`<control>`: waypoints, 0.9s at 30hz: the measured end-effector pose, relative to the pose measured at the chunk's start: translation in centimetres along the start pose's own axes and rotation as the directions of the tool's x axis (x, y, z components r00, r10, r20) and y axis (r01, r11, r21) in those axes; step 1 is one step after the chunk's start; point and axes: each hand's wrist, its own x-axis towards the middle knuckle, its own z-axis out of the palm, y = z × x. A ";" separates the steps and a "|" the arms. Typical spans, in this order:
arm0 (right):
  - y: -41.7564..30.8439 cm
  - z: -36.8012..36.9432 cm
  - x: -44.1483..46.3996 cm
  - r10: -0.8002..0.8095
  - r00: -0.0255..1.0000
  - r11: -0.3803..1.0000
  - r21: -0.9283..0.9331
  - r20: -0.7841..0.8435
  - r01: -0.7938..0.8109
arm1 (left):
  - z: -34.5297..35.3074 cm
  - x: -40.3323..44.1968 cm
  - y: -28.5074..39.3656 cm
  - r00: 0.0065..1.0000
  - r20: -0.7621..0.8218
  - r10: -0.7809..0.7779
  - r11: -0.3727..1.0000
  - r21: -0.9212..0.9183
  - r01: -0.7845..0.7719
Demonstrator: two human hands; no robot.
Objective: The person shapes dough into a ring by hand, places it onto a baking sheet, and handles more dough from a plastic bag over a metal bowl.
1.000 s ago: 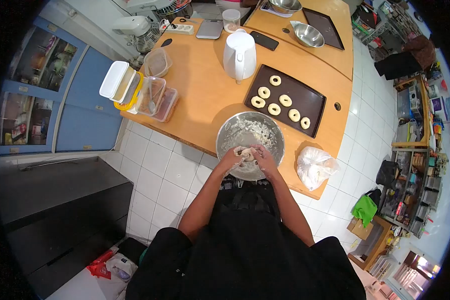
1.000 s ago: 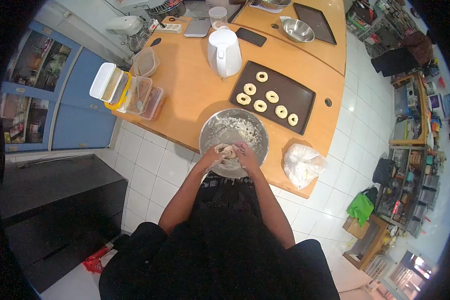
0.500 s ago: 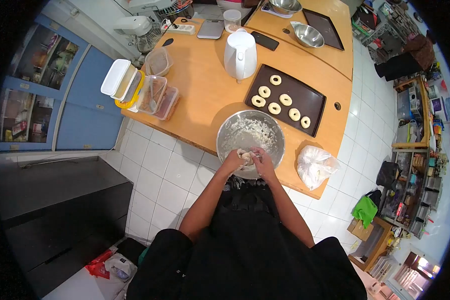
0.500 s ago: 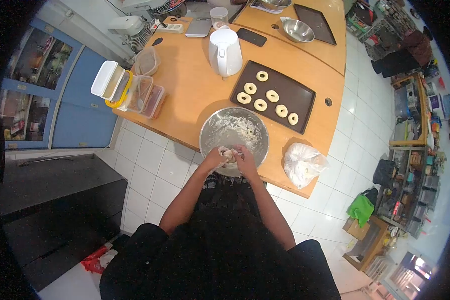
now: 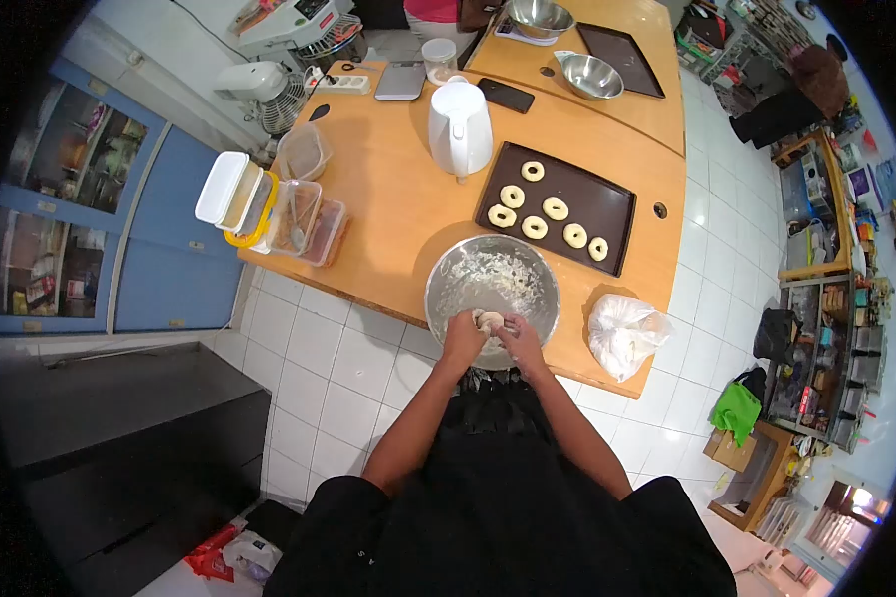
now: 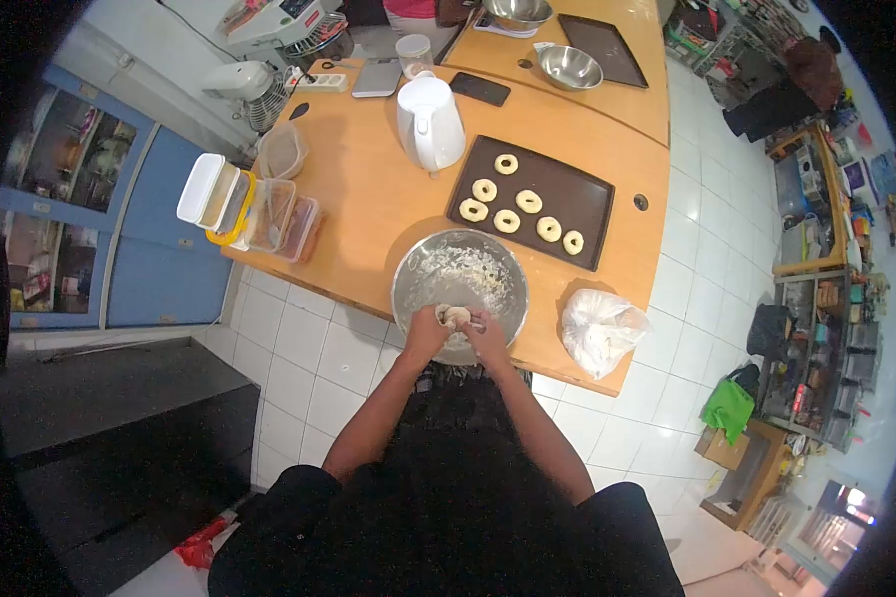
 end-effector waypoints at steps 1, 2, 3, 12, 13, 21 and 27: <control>0.2 0.0 0.1 0.032 0.999 0.999 0.015 0.002 -0.032 | -0.3 -0.1 0.5 1.000 0.023 -0.002 1.000 -0.026 0.003; 0.3 -0.1 0.3 0.062 0.998 0.998 0.031 0.001 -0.062 | -0.6 0.1 0.9 0.999 0.049 -0.001 0.999 -0.050 0.003; 0.2 -0.2 0.3 0.054 0.999 0.999 0.002 -0.002 -0.054 | -0.4 0.2 0.6 0.999 0.044 0.031 0.998 -0.058 -0.028; 0.4 -0.7 0.3 -0.162 0.987 0.984 -0.080 -0.002 0.162 | 0.5 1.4 -2.2 0.990 0.137 0.033 0.981 -0.194 -0.006; 0.6 -0.7 0.3 -0.162 0.987 0.985 -0.061 0.000 0.162 | 0.4 1.2 -1.6 0.993 0.115 0.013 0.987 -0.163 0.005; -0.6 -1.2 0.5 -0.068 0.997 0.997 -0.037 -0.028 0.067 | 0.4 0.9 -1.7 0.989 0.148 -0.004 0.973 -0.226 0.038; -0.9 -1.3 0.5 0.040 0.996 0.999 0.005 -0.075 -0.040 | 0.0 1.4 -2.7 0.921 0.389 0.034 0.806 -0.556 0.204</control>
